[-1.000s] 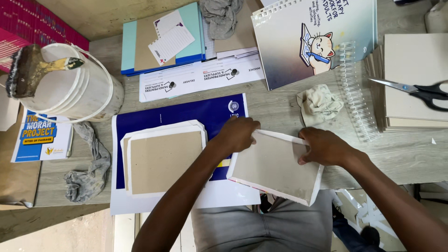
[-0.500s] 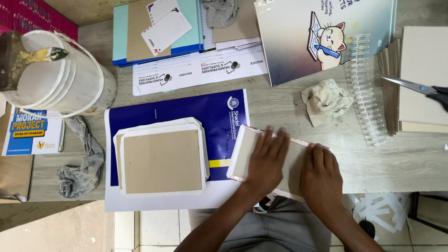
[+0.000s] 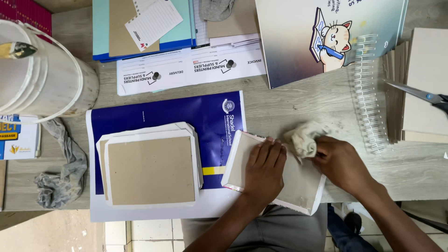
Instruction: The person applies glue to the edges of a book cover using a brush, then attaches a decorative paper strip to the spine. They wipe the edges with a cloth and press the cover onto the book block to assemble the binding.
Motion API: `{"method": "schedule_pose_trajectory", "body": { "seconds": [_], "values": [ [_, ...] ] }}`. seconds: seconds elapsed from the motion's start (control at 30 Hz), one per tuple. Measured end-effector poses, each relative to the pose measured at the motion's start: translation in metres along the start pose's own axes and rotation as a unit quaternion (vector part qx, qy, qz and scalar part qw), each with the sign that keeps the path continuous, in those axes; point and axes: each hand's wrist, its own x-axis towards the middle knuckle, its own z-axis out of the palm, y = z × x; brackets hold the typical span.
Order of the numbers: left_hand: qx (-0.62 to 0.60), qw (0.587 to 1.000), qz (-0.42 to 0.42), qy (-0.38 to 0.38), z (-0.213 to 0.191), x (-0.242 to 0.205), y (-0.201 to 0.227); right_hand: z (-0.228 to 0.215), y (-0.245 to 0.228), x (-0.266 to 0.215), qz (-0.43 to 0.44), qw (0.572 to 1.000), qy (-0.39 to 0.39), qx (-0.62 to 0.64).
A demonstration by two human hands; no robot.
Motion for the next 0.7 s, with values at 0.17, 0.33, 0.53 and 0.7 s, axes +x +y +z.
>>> {"method": "schedule_pose_trajectory", "body": {
  "seconds": [0.17,0.33,0.53,0.7],
  "values": [
    [0.003,1.000,0.005,0.005,-0.007,0.003,0.001,0.021,-0.014,0.028,-0.044,0.998,0.010,-0.041],
    [0.024,0.998,-0.021,-0.046,-0.011,-0.007,0.009,0.008,-0.012,0.003,0.020,0.998,-0.036,-0.043],
    [0.098,0.986,-0.044,-0.131,-0.014,-0.007,0.002,0.007,0.009,-0.019,0.118,0.985,-0.091,-0.084],
    [0.038,0.962,-0.088,-0.254,-0.035,-0.005,-0.018,-0.010,0.000,0.011,0.136,0.973,-0.149,-0.109]
  ]
}}
